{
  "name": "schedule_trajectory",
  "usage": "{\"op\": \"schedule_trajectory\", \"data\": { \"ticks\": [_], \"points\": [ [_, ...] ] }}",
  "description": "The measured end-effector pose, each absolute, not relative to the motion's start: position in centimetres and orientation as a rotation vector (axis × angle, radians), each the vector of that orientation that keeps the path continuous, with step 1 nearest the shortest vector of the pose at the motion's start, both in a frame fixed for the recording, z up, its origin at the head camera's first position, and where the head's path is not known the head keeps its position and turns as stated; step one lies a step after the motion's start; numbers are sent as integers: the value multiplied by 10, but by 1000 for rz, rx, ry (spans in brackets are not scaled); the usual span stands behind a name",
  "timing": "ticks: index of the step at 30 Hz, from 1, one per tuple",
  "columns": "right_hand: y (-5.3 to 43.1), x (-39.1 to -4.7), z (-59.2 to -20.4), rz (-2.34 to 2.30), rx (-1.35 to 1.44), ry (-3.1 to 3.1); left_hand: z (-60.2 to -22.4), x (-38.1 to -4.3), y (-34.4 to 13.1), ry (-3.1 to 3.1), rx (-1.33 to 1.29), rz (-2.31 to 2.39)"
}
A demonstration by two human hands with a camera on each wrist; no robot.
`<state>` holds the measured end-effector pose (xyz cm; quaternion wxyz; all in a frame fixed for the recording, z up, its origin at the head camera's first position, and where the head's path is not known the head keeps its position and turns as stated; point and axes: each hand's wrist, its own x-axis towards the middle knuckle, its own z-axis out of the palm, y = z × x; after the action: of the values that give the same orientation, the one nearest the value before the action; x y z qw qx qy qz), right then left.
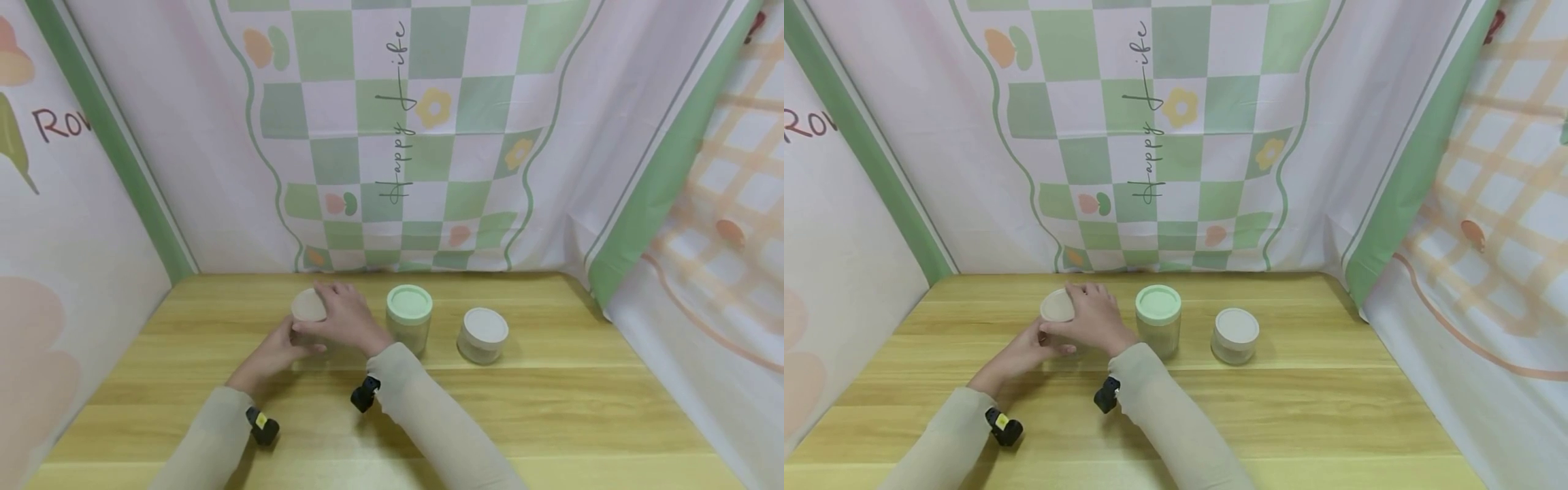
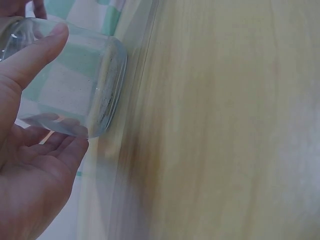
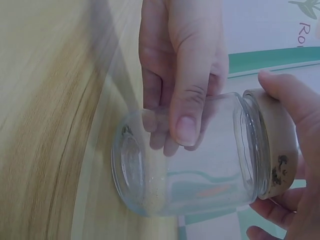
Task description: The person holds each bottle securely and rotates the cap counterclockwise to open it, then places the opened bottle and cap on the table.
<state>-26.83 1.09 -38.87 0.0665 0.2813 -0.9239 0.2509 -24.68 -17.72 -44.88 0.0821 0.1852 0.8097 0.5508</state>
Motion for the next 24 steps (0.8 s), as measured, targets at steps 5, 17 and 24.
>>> {"op": "schedule_trajectory", "data": {
  "ticks": [5, 17, 24],
  "points": [
    [11, -269, -389, 753, 864, -2787, -450, -247, -177, 2404, 556, 1652],
    [12, -270, -384, 793, 886, -2779, -451, -250, -179, 2402, 553, 1675],
    [12, -270, -384, 794, 893, -2793, -452, -249, -179, 2408, 549, 1669]
  ]
}}
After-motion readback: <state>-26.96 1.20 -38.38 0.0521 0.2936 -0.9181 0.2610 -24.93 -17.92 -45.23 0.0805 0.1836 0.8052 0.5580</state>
